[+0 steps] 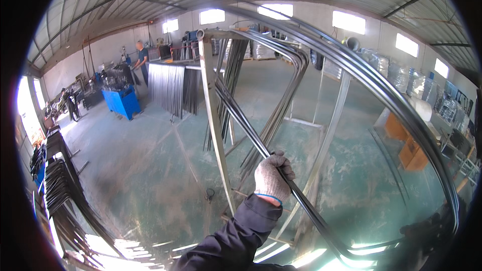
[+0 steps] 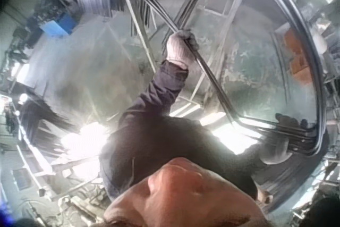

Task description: The person feeds long metal rods into a bending machine, then removes the bent rods and stacks them. They measure the bent rods on a wooden table using a tape measure and hammer, then return to the machine to continue the process.

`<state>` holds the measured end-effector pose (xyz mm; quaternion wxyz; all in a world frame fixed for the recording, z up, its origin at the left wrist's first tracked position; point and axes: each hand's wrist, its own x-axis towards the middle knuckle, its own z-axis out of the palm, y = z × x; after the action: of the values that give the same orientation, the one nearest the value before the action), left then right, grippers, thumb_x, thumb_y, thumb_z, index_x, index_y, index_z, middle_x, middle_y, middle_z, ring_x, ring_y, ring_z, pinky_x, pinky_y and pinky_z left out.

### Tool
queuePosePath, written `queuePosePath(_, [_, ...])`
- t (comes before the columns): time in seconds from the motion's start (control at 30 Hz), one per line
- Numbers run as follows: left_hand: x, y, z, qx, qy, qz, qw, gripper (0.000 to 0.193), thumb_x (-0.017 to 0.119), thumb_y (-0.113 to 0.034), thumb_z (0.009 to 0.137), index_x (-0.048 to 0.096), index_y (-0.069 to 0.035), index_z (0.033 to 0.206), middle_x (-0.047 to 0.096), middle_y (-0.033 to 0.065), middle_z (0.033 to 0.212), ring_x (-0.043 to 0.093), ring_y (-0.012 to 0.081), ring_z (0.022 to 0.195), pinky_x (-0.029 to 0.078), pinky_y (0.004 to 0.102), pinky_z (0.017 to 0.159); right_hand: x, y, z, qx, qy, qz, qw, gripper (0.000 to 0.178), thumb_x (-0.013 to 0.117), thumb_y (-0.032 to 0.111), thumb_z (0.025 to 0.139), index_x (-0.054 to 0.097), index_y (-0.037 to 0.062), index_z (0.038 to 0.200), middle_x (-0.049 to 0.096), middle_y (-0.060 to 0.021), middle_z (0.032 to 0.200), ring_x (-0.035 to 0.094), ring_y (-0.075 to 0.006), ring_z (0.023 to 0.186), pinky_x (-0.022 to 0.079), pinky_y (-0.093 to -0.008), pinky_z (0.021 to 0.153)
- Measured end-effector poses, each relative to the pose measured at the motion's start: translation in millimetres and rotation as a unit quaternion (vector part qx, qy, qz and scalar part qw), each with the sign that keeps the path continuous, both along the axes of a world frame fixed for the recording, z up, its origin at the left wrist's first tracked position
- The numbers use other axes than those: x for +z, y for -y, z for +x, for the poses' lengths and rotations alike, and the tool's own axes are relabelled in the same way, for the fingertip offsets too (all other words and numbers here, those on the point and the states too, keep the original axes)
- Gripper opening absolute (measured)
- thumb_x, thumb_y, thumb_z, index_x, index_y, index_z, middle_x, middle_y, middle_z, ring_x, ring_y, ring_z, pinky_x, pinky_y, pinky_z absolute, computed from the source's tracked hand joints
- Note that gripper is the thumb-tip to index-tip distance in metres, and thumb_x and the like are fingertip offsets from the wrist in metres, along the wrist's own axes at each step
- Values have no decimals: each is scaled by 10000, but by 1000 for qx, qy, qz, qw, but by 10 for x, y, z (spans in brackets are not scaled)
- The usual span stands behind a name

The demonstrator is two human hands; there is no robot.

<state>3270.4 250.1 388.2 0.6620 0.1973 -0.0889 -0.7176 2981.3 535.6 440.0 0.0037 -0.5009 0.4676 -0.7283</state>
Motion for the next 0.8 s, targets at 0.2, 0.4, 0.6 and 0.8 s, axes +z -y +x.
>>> queuePosePath(0.2, [-72,11,2,-45,-19,-8,999,189,597,-56,1014,654,-24,1191,627,80,954,599,246,774,545,406,704,251,4,81,82,11,-80,993,339,625,181,1136,641,-51,1383,730,-149,921,692,-266,757,576,-453,691])
queuePosePath(0.4, [129,9,16,-102,12,-143,984,226,653,-145,1090,685,9,1252,739,192,1100,740,395,1070,635,530,982,1601,533,86,-24,11,-66,997,215,704,156,1093,659,-26,1198,556,8,736,482,-76,560,390,-243,522])
queuePosePath(0.6, [400,69,339,5,316,-226,921,226,744,-163,1121,696,9,1259,762,91,1051,756,188,948,628,368,875,2821,1265,349,-41,-154,-69,985,162,692,94,1082,714,-40,1170,555,-25,714,514,-92,544,386,-264,489])
queuePosePath(0.8, [594,573,1196,384,425,-328,751,414,803,35,1015,652,55,1400,759,133,1187,740,208,1073,622,371,980,3506,2873,1235,-153,-256,-10,955,462,784,230,1059,684,8,1452,612,10,761,520,-63,556,432,-268,517])
